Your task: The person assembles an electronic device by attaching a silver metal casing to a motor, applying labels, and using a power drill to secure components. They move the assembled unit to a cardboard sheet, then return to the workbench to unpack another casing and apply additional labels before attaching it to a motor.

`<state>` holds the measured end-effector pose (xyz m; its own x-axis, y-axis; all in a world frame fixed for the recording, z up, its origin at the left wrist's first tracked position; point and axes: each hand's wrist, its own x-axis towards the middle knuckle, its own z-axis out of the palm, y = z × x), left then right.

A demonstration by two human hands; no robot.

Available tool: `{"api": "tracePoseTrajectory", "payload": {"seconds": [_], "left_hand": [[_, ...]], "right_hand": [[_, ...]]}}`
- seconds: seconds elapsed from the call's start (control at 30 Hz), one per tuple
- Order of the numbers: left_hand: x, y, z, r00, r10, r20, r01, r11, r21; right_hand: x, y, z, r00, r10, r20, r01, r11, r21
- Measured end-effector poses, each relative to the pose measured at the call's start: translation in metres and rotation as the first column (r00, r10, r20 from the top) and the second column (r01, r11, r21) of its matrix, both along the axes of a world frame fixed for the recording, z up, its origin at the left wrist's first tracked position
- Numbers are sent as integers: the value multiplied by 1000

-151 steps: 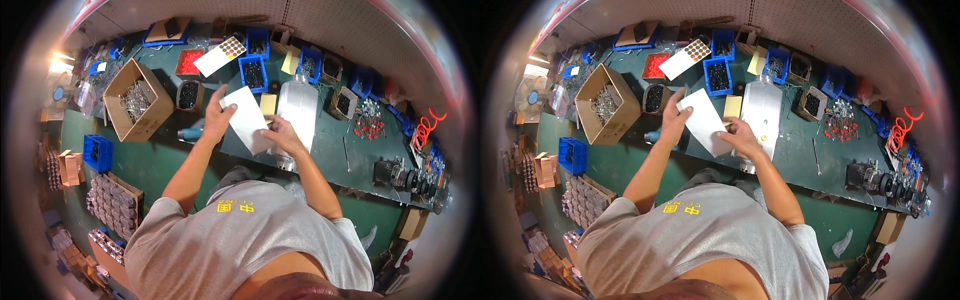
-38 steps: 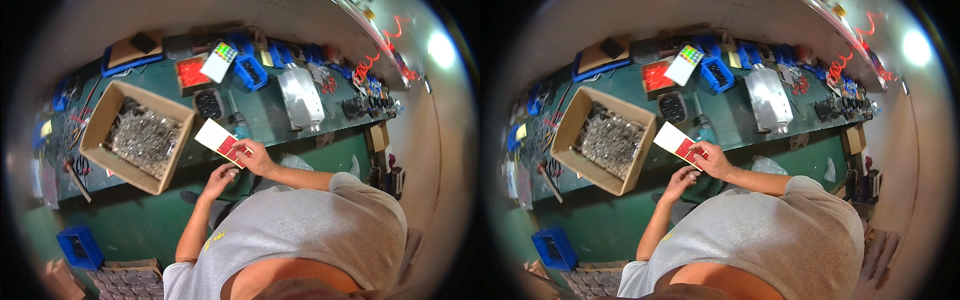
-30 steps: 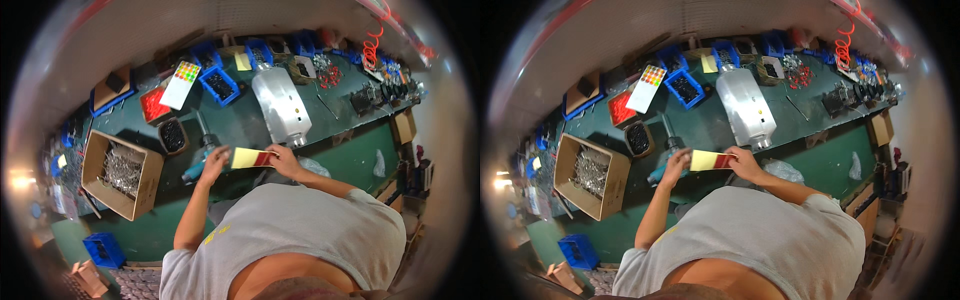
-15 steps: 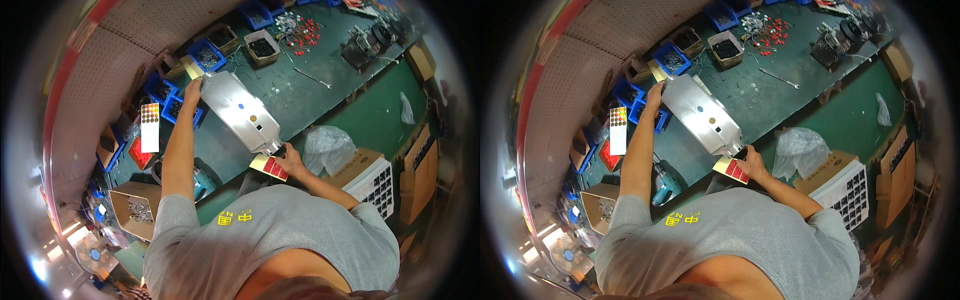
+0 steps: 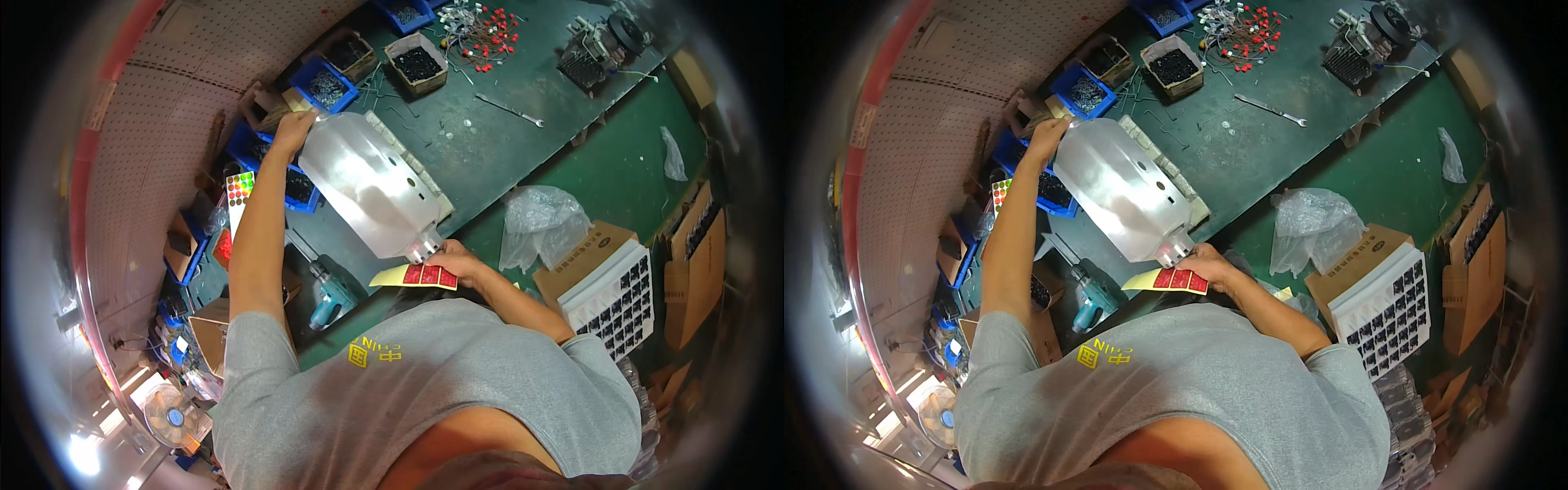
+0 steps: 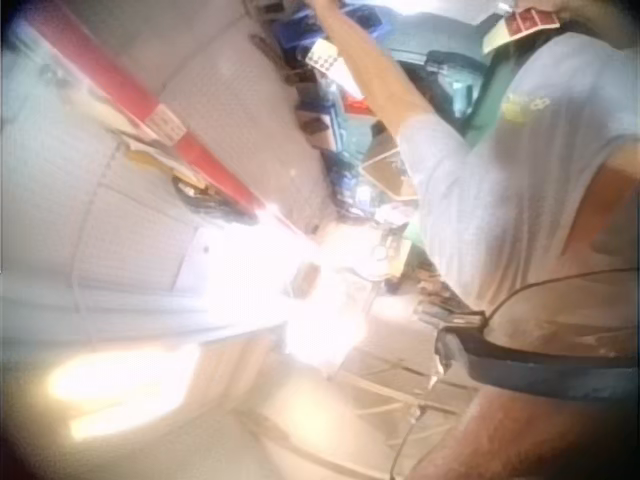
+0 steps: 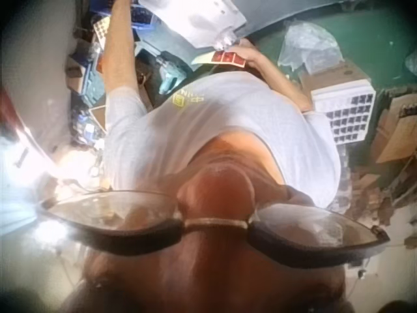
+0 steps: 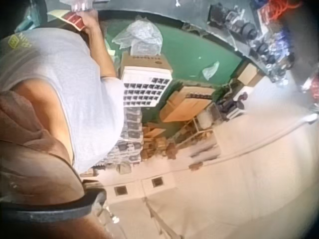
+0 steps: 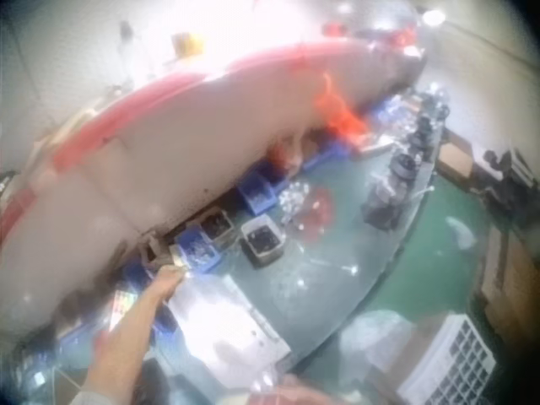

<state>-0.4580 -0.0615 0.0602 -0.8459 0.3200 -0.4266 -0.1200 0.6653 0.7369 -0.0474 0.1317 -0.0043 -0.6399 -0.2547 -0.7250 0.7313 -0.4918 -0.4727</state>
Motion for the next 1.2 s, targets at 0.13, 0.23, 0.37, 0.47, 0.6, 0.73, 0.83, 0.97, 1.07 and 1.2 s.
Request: {"api": "tracePoseTrajectory", "payload": {"seconds": [0.13, 0.23, 0.37, 0.47, 0.6, 0.73, 0.83, 0.97, 1.07, 1.2], "left_hand": [[-14, 17, -24, 999, -31, -16, 30, 999, -33], [-27, 23, -49, 998, -55, -20, 55, 998, -10], [-27, 49, -45, 996, -88, -23, 88, 996, -1], [-26, 53, -61, 997, 10, -75, -4, 997, 75], [-41, 25, -91, 832, 372, -413, -377, 923, 72], [-58, -14, -128, 757, 586, -290, -648, 728, -223], [-60, -7, -142, 748, 600, -282, -663, 697, -274], [-65, -3, -145, 736, 635, -235, -677, 695, -243], [-59, -4, -136, 699, 544, -464, -675, 717, -176], [-34, -42, -125, 492, 783, -380, -728, 610, 314]], "right_hand": [[0, 2, -8, 994, -79, 70, 88, 989, -123], [-4, 4, 0, 995, -76, 70, 81, 995, -63], [3, 8, -17, 993, -56, 105, 56, 998, 3], [0, 10, -11, 989, -84, 124, 82, 996, 18], [6, 23, -10, 990, -63, 124, 55, 996, 69], [23, 44, -17, 993, -75, 91, 63, 990, 128], [37, 48, -16, 966, -165, 197, 124, 971, 204], [40, 48, -16, 952, -195, 237, 150, 969, 194], [37, 48, -13, 949, -200, 245, 145, 964, 224], [43, 52, -14, 959, -178, 222, 116, 957, 266]]}}
